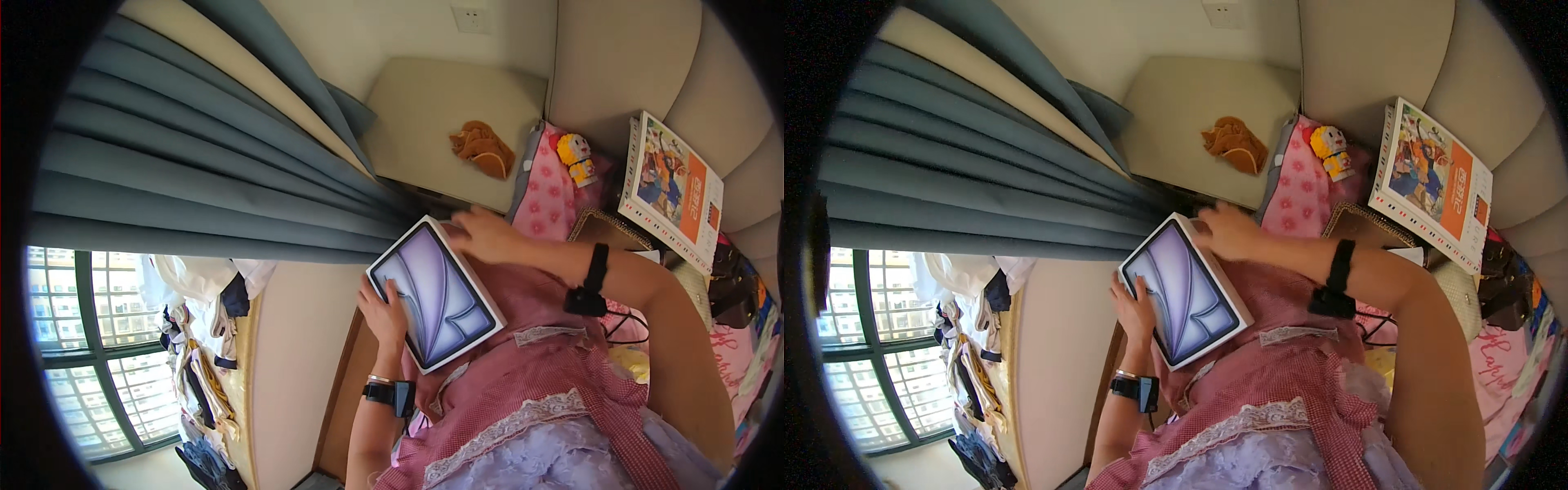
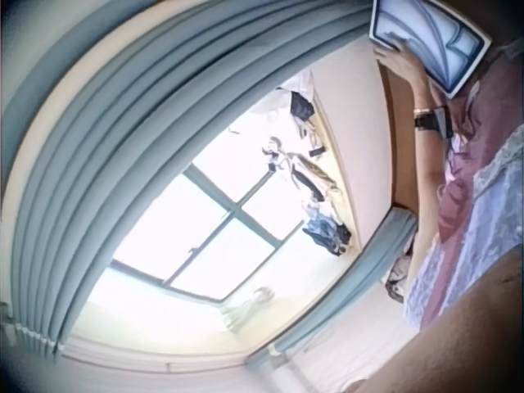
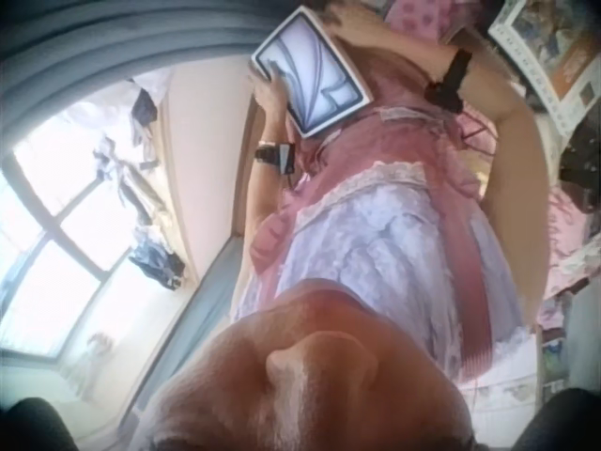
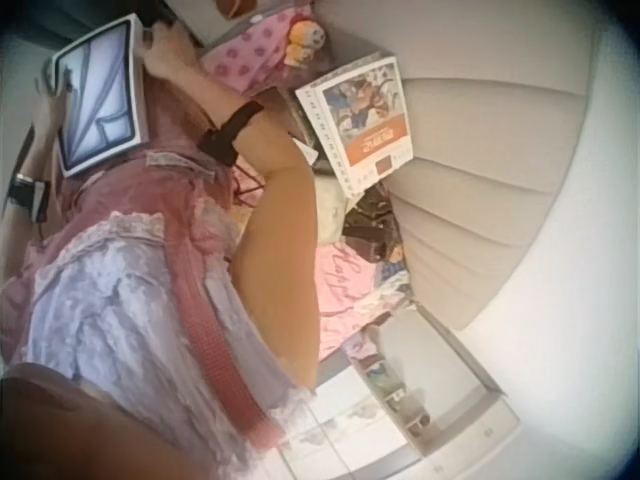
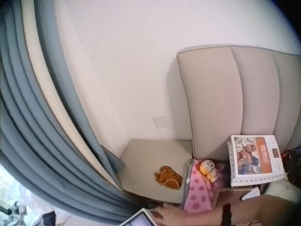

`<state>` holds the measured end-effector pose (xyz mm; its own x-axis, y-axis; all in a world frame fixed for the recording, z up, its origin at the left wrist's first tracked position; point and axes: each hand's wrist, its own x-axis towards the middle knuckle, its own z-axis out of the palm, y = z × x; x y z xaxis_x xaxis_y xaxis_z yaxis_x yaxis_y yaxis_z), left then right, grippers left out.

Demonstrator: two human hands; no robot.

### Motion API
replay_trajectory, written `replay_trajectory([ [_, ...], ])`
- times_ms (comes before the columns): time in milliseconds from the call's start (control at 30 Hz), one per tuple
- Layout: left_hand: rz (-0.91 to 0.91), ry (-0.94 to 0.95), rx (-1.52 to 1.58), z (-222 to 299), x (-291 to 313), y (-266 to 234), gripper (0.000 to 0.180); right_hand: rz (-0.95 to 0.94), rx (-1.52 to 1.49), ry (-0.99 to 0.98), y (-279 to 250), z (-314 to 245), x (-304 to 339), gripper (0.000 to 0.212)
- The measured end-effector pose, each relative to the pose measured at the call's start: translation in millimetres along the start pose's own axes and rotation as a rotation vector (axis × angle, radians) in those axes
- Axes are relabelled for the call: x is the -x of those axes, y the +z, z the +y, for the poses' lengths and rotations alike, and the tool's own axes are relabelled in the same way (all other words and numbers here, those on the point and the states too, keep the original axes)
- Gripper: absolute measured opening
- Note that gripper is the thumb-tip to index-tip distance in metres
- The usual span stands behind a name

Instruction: Wipe down the iPad box and organizing items on a nightstand.

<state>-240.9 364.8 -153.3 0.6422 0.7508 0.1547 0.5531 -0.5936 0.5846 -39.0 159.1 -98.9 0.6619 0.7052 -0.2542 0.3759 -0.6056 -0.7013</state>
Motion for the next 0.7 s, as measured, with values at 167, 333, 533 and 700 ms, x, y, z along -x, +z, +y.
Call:
replay_trajectory([
  [167,-0.133,0.411,-0.281,34,-19,-8,0.021,0.617,0.416,-0.263,-54,62,-83,0.055],
  [333,-0.044,0.226,-0.146,46,-16,7,0.018,0.492,0.431,0.011,-42,104,-104,0.047],
  [533,-0.03,0.247,-0.183,54,-17,6,0.02,0.65,0.445,0.012,11,72,-78,0.037],
  [700,-0.071,0.234,-0.221,49,-17,8,0.02,0.383,0.151,-0.163,47,32,-71,0.032],
])
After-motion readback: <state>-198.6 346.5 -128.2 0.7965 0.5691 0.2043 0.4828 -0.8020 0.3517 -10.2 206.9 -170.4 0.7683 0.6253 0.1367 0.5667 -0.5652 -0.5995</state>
